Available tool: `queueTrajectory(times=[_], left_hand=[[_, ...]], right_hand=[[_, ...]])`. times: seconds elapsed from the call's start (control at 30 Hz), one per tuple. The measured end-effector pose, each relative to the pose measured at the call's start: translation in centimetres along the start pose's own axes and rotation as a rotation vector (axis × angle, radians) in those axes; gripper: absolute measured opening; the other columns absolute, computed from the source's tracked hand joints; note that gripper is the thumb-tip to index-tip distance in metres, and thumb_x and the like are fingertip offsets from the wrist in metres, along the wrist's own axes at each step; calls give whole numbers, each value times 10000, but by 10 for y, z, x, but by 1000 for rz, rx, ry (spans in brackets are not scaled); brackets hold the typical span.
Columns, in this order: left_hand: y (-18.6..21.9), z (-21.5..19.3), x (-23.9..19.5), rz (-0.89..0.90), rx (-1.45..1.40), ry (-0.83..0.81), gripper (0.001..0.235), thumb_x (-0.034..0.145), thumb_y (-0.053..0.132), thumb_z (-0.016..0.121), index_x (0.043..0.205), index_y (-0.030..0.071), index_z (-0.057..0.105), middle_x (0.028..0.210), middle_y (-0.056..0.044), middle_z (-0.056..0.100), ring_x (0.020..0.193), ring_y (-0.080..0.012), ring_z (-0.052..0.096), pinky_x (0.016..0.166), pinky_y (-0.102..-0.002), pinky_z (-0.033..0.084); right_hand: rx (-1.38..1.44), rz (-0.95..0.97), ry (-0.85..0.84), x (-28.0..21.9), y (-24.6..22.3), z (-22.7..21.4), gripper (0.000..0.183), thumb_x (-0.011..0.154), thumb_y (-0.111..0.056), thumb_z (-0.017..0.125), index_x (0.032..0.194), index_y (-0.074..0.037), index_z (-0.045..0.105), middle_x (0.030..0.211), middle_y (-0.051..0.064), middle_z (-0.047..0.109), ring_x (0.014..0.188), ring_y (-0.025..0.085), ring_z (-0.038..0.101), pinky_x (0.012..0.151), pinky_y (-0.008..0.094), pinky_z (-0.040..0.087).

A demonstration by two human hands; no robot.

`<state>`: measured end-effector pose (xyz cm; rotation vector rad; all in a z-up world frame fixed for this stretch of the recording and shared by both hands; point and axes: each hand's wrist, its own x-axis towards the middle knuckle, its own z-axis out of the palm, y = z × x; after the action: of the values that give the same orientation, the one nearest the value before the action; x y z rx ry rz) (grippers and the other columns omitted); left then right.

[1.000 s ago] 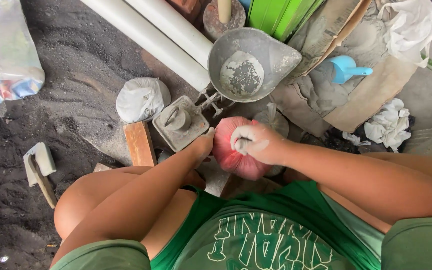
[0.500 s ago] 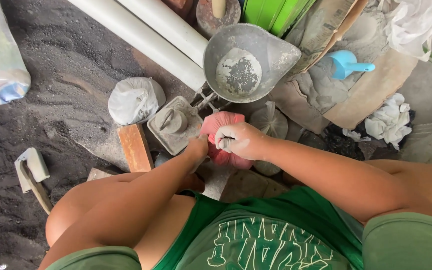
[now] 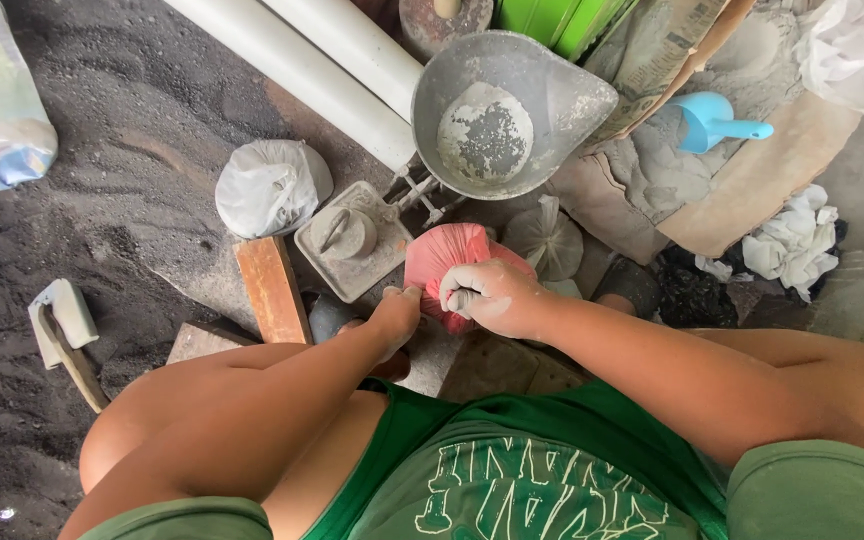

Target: The person scoops a gray powder from a large sack into a red plastic bag using a blue scoop. After filling the bag, they tie it shut and place it on the floor. They then open a black plastic bag and scoop more powder into it.

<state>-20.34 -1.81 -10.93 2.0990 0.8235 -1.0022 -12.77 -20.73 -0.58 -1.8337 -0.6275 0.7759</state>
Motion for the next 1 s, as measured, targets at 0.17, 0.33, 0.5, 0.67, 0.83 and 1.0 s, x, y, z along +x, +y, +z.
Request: queueTrajectory(times=[0.17,0.33,0.5,0.67,0.83,1.0], left_hand=[[-20,22,11,-14,60,-68,501,1049,366,250,1350,58,505,1243,-175,617,1115,-323,707,914,-377,570],[-8,2,-21,98,262,-95,480,1056,195,231,1363,64,576,1285,-212,594,1145,-378,697,923,-449,597],[4,-9,-60,131,325,-197,446,1037,187,261,1219,120,662,1182,-183,674,1066,-345,732,839,-440,609],[-13,-7,-21,-244,-326,-232,561,1010,400,325,1031,6,723,816,-184,736,677,-300,746,595,-409,615],[-32,15,14,-215,-351,-263,525,1010,369,365,1128,-38,675,862,-208,732,674,-313,773,557,-454,628],[-29,19,22,-95,-207,-318,518,1020,268,293,1100,-59,686,843,-185,754,657,-302,779,644,-440,643]], right_hand=[[45,1,-87,-3,0,4,219,968,-306,704,850,-121,697,604,-9,660,605,183,609,685,319,539],[87,-60,-88,5,0,6,259,989,-341,668,864,-115,693,601,-3,637,595,183,578,673,324,536],[77,-109,-92,9,16,13,263,969,-332,693,842,-102,682,592,2,623,578,193,593,649,331,542],[82,-127,-44,19,15,21,222,976,-283,690,868,-89,683,613,34,655,602,233,640,660,348,550],[106,-120,-20,24,18,26,239,962,-316,705,875,-94,695,608,18,677,611,210,657,665,333,553],[92,-126,-23,27,23,22,219,957,-266,723,856,-76,685,600,32,673,598,231,665,656,342,551]])
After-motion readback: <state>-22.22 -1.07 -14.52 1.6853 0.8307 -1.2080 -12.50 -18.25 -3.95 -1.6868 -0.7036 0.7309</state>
